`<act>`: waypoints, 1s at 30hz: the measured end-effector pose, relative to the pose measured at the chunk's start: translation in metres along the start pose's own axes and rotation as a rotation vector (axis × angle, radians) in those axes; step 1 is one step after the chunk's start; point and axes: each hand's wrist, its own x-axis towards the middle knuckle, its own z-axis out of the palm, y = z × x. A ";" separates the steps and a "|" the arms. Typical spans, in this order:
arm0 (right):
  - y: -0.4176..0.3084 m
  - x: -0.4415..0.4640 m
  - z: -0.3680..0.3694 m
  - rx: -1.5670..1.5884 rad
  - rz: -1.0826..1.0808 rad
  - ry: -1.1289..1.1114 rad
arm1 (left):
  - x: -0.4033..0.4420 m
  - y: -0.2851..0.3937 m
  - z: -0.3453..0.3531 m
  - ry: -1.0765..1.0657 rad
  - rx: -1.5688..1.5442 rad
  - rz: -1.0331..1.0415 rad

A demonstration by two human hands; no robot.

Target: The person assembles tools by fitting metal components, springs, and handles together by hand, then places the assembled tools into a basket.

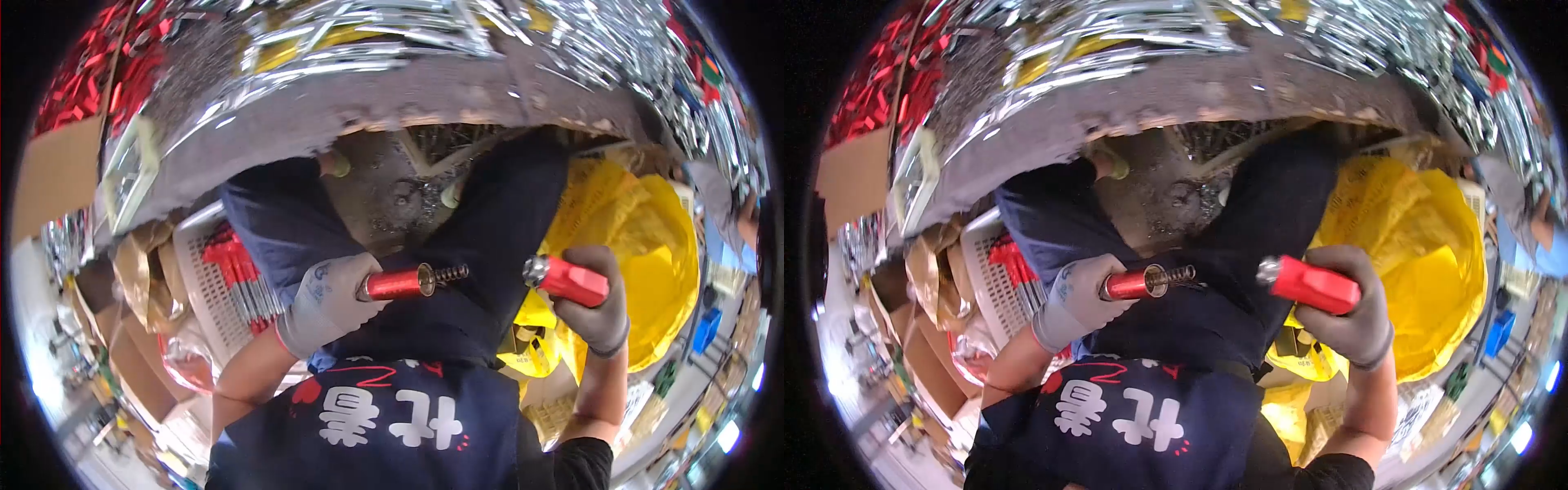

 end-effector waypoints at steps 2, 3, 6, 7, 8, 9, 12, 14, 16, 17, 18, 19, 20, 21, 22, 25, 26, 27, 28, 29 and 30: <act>-0.045 0.035 0.031 -0.029 -0.144 -0.195 | -0.014 -0.015 -0.007 0.057 0.065 0.037; -0.053 0.048 0.044 -0.086 -0.236 -0.281 | -0.020 -0.022 -0.010 0.098 0.087 0.070; -0.072 0.080 0.077 -0.269 -0.481 -0.559 | -0.034 -0.029 -0.024 0.040 0.076 0.061; -0.082 0.088 0.086 -0.344 -0.542 -0.660 | -0.036 -0.030 -0.030 -0.078 0.028 0.029; -0.090 0.094 0.093 -0.418 -0.602 -0.755 | -0.035 -0.030 -0.037 -0.199 -0.022 0.005; -0.095 0.099 0.100 -0.460 -0.683 -0.785 | -0.034 -0.033 -0.043 -0.322 -0.070 -0.011; -0.122 0.113 0.120 -0.543 -1.113 -0.730 | -0.031 -0.048 -0.052 -0.629 -0.401 -0.067; -0.132 0.112 0.130 -0.578 -1.303 -0.633 | -0.030 -0.056 -0.054 -0.694 -0.568 0.007; -0.142 0.105 0.135 -0.629 -1.401 -0.552 | -0.028 -0.057 -0.060 -0.829 -0.637 -0.070; -0.149 0.100 0.135 -0.666 -1.424 -0.529 | -0.025 -0.060 -0.060 -0.888 -0.684 -0.039; -0.150 0.107 0.138 -0.657 -1.570 -0.537 | -0.022 -0.063 -0.061 -0.945 -0.727 -0.009; -0.151 0.115 0.142 -0.643 -1.722 -0.535 | -0.021 -0.064 -0.062 -1.002 -0.769 0.024; -0.152 0.122 0.145 -0.624 -1.872 -0.523 | -0.021 -0.064 -0.063 -0.990 -0.756 0.029; -0.153 0.130 0.141 -0.640 -1.985 -0.546 | -0.022 -0.062 -0.066 -0.979 -0.740 0.034; -0.156 0.128 0.140 -0.661 -1.923 -0.576 | -0.023 -0.060 -0.069 -0.967 -0.723 0.039; -0.162 0.116 0.137 -0.682 -1.543 -0.649 | -0.034 -0.051 -0.084 -0.703 -0.570 0.081; -0.160 0.118 0.136 -0.663 -1.468 -0.667 | -0.038 -0.046 -0.089 -0.583 -0.419 0.054; -0.158 0.120 0.136 -0.642 -1.393 -0.682 | -0.043 -0.041 -0.093 -0.463 -0.273 0.025; -0.152 0.123 0.132 -0.646 -1.295 -0.742 | -0.048 -0.033 -0.097 -0.345 -0.129 -0.005; -0.141 0.117 0.135 -0.563 -1.057 -0.700 | -0.052 -0.022 -0.104 -0.300 -0.038 -0.129; -0.127 0.107 0.140 -0.474 -0.817 -0.653 | -0.055 -0.023 -0.099 -0.096 0.143 -0.075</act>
